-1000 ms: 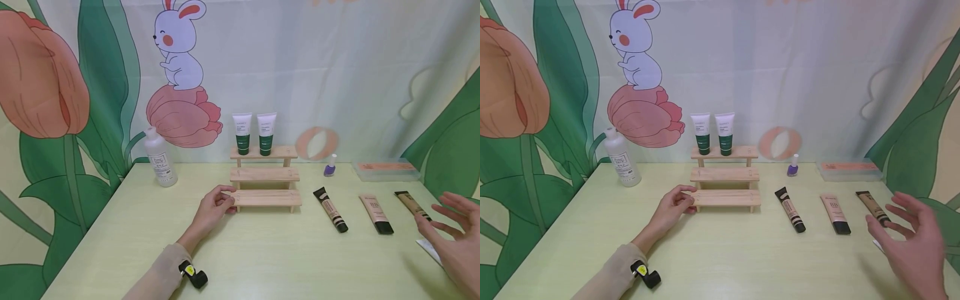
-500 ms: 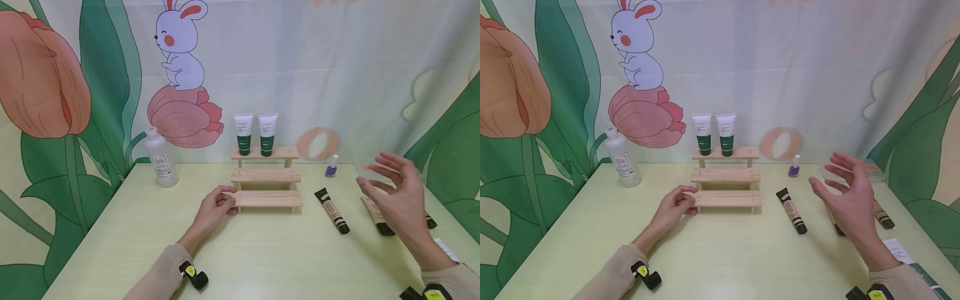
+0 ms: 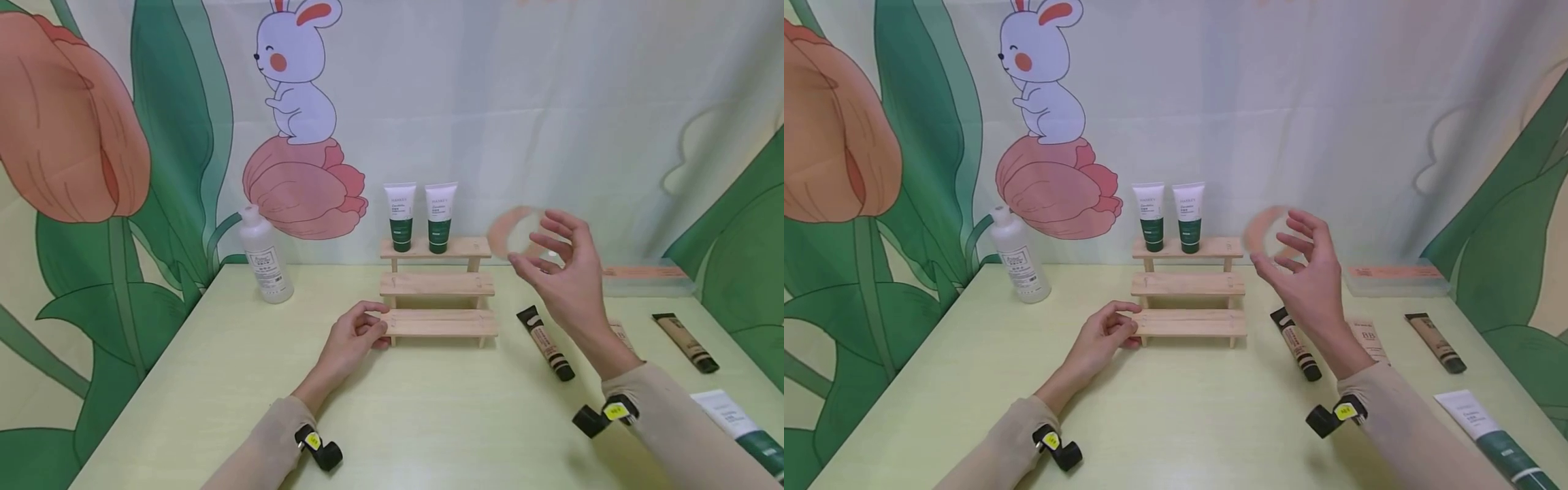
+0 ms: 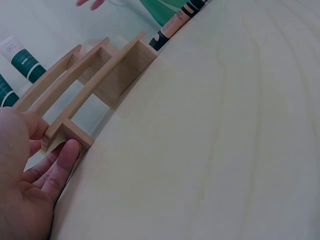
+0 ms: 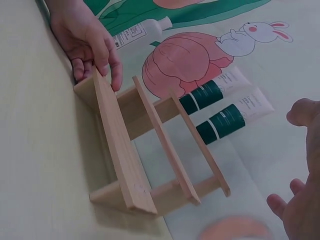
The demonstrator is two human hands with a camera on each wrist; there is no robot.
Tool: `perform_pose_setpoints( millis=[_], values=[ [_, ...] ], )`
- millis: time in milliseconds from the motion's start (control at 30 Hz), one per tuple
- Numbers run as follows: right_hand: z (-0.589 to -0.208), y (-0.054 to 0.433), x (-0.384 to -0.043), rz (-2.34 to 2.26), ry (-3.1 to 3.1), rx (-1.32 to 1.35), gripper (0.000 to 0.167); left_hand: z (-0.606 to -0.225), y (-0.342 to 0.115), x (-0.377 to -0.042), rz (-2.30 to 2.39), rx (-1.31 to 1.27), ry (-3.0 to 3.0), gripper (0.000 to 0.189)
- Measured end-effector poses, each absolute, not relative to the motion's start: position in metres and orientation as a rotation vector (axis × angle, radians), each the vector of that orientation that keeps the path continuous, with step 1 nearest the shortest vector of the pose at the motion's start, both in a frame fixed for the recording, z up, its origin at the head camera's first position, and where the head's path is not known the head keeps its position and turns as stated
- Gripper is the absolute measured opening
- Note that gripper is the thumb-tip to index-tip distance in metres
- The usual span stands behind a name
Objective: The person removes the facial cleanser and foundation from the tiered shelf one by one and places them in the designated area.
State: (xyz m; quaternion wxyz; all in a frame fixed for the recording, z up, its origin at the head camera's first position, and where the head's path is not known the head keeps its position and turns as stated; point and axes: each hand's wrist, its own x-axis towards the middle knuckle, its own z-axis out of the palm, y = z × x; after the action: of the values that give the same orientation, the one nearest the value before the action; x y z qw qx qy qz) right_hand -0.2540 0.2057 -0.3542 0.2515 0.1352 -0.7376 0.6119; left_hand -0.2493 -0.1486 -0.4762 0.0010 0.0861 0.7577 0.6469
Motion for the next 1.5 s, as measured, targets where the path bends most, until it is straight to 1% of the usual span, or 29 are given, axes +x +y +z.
perform_pose_setpoints(
  millis=[267, 567, 900, 1200, 1500],
  values=[
    [-0.353, 0.171, -0.281, 1.684, -2.032, 0.411, 0.078, -0.476, -0.151, -0.249, 2.036, 0.28, 2.385, 0.027],
    [-0.356, 0.14, -0.302, 1.692, -2.055, 0.413, 0.078, -0.478, -0.152, -0.25, 2.037, 0.265, 2.386, 0.027],
    [-0.359, 0.125, -0.321, 1.772, -1.996, 0.391, 0.085, -0.479, -0.146, -0.251, 2.042, 0.31, 2.367, 0.028],
    [-0.365, 0.109, -0.333, 1.756, -2.034, 0.364, 0.078, -0.477, -0.148, -0.25, 2.034, 0.295, 2.388, 0.028],
    [-0.371, 0.094, -0.337, 1.67, -2.084, 0.321, 0.071, -0.477, -0.15, -0.251, 2.038, 0.295, 2.378, 0.027]
  ],
)
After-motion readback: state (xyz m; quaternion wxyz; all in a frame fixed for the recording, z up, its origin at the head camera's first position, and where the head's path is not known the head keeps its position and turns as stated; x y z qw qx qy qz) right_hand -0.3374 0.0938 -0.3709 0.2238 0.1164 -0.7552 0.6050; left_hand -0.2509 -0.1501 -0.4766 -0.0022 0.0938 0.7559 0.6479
